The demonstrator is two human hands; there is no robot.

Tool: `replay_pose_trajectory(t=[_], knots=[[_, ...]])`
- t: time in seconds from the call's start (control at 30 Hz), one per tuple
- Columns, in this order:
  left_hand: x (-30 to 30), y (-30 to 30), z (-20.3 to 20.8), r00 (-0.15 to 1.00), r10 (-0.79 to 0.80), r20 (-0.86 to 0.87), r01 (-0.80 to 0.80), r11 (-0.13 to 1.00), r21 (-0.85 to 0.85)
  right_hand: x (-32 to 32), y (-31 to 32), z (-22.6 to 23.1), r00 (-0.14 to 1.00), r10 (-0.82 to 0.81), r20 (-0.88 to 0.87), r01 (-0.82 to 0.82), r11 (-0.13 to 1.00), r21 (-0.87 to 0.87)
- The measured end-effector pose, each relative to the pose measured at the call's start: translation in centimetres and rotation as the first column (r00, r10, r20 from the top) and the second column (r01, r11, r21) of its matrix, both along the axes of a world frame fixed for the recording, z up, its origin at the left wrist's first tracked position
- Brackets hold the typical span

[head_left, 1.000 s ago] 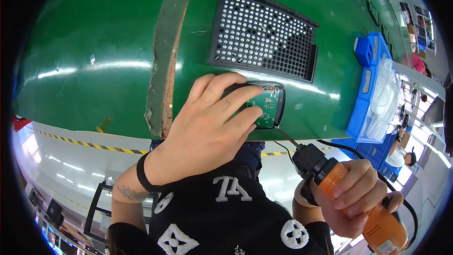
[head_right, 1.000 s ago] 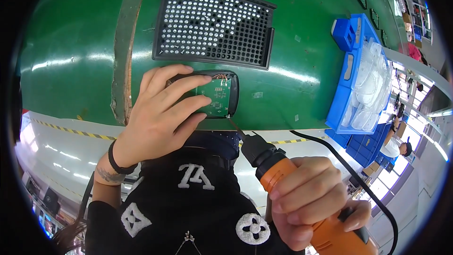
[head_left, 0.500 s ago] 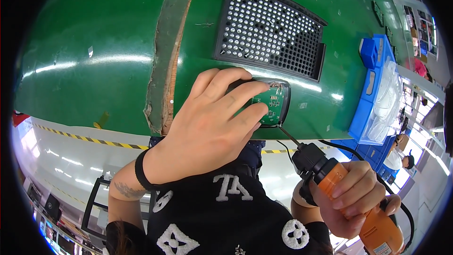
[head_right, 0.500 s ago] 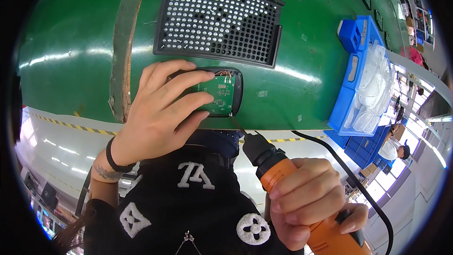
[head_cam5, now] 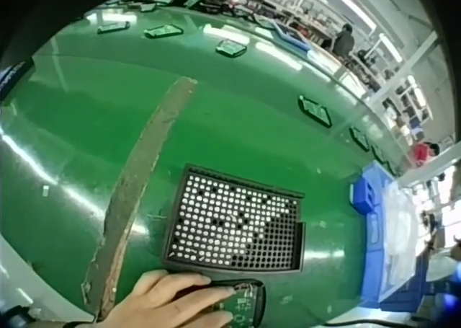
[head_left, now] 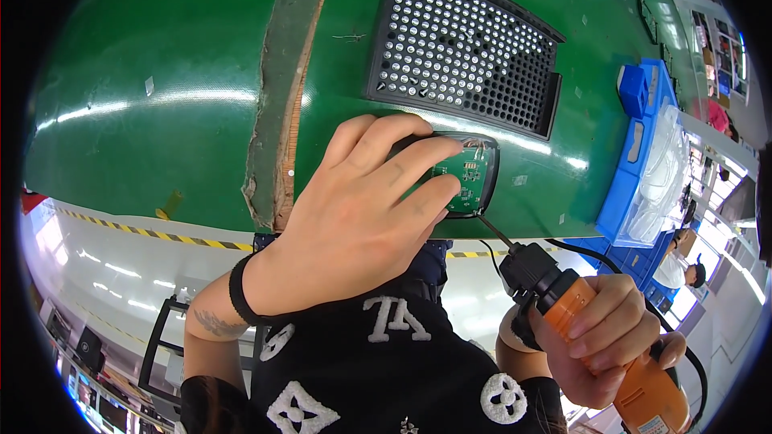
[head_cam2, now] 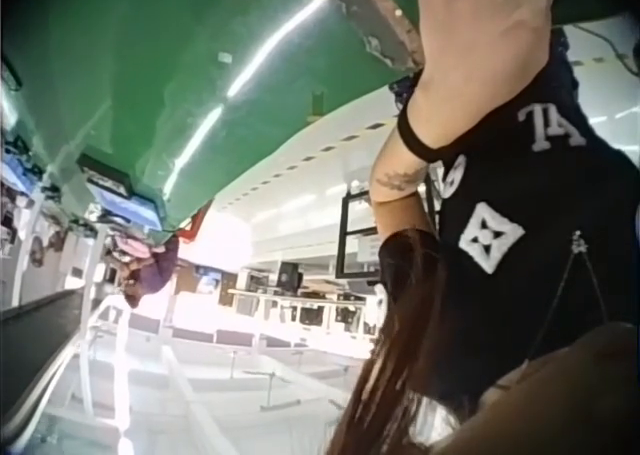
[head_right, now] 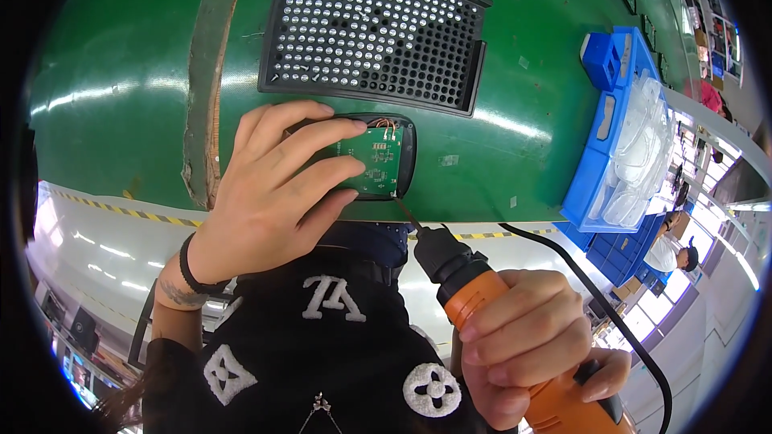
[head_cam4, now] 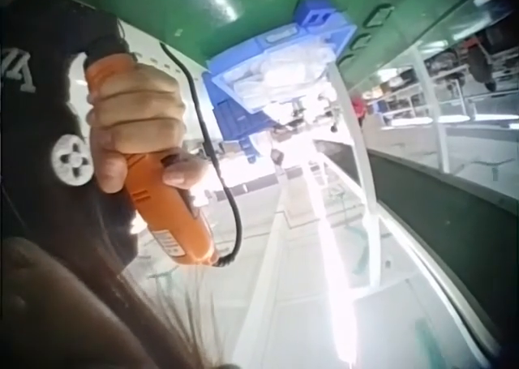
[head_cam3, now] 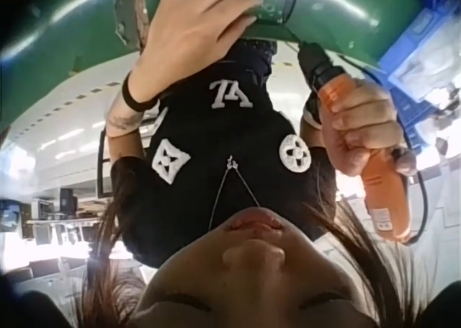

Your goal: The person picks up a circuit board and uses a power screwdriver to drive screws into it before fitting a plastic cover onto the assembly. After completing the unit, they place it onto the green conveyor belt.

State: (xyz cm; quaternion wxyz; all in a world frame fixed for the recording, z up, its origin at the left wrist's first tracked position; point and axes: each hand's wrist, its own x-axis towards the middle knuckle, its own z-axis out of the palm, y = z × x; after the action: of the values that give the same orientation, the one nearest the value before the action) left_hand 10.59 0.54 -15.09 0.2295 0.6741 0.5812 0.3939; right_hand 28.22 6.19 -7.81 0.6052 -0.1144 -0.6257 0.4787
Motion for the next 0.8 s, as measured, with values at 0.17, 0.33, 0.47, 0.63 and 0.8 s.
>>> replay_pose_trajectory(t=[0.17,0.33,0.47,0.63,0.8], knots=[[0.0,-0.1,0.1,1.000,-0.004,0.003,0.004,1.000,0.002,-0.1,-0.1,0.2,0.999,0.005,0.038,-0.004,1.000,-0.009],[-0.1,-0.1,0.1,1.000,-0.004,-0.016,0.004,1.000,-0.001,-0.3,-0.3,0.6,0.990,0.058,0.132,-0.061,0.998,0.016],[0.0,-0.1,0.2,1.000,-0.002,-0.018,0.002,1.000,-0.020,-0.8,-0.6,1.1,0.966,0.135,0.221,-0.140,0.990,0.006],[0.1,0.0,0.3,1.000,0.001,-0.008,-0.002,1.000,-0.008,-0.7,-0.6,1.3,0.938,0.171,0.300,-0.182,0.983,0.010],[0.6,0.1,0.1,0.998,0.023,-0.062,-0.021,1.000,0.022,-1.0,0.1,0.2,0.992,0.076,0.105,-0.086,0.992,0.090]])
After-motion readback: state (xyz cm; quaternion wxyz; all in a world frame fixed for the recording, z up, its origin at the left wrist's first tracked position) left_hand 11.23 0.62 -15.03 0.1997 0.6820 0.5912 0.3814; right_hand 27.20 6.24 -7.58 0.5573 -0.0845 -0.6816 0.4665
